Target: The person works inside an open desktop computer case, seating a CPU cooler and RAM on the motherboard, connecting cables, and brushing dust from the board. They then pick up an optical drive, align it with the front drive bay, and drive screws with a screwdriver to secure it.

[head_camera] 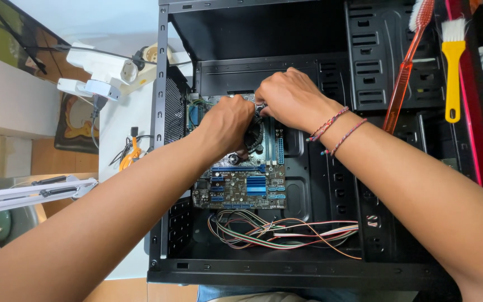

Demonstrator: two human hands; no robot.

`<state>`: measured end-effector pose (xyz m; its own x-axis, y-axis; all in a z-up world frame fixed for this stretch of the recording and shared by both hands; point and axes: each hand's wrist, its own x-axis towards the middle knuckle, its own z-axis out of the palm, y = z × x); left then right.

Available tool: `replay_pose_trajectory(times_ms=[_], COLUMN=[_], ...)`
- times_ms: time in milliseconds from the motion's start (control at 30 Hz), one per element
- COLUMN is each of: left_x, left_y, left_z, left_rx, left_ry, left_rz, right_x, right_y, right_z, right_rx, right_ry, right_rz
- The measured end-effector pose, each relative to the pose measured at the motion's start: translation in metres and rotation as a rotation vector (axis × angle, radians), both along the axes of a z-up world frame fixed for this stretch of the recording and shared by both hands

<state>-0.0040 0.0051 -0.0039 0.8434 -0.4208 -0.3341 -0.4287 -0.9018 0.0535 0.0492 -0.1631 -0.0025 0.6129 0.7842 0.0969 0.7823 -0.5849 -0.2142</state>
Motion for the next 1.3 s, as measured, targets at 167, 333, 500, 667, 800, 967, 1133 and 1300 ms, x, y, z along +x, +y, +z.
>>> replay_pose_trajectory(times_ms=[167, 333, 500, 667, 800, 967, 1133, 1300], left_x=[0.001, 0.001, 0.001, 0.000, 0.000, 0.002, -0.004, -0.008], left_y=[-0.001, 0.001, 0.000, 0.000, 0.001, -0.003, -0.002, -0.006], left_z=[0.002, -0.007, -0.002, 0.003, 0.005, 0.011, 0.006, -0.003], left_rx=[0.011, 0.012, -0.009, -0.017, -0.009, 0.039, 0.037, 0.122], left_ry=[-0.010, -0.046, -0.038, 0.021, -0.017, 0.041, -0.079, -0.195], left_rz=[-0.014, -0.031, -0.015, 0.061, 0.019, 0.026, 0.079, 0.095], right_x=[0.005, 0.004, 0.000, -0.001, -0.001, 0.001, -0.004, -0.010], right_y=[-0.002, 0.000, 0.002, 0.006, 0.008, 0.008, 0.014, 0.018], right_z=[-0.009, -0.006, 0.004, 0.000, 0.002, 0.001, 0.002, 0.002], right_rx=[0.082, 0.069, 0.056, 0.045, 0.077, 0.065, 0.014, -0.043], right_ry=[0.097, 0.123, 0.046, 0.056, 0.086, 0.203, 0.253, 0.203], right_rz=[-0.055, -0.042, 0.021, 0.022, -0.027, -0.175, -0.266, -0.385])
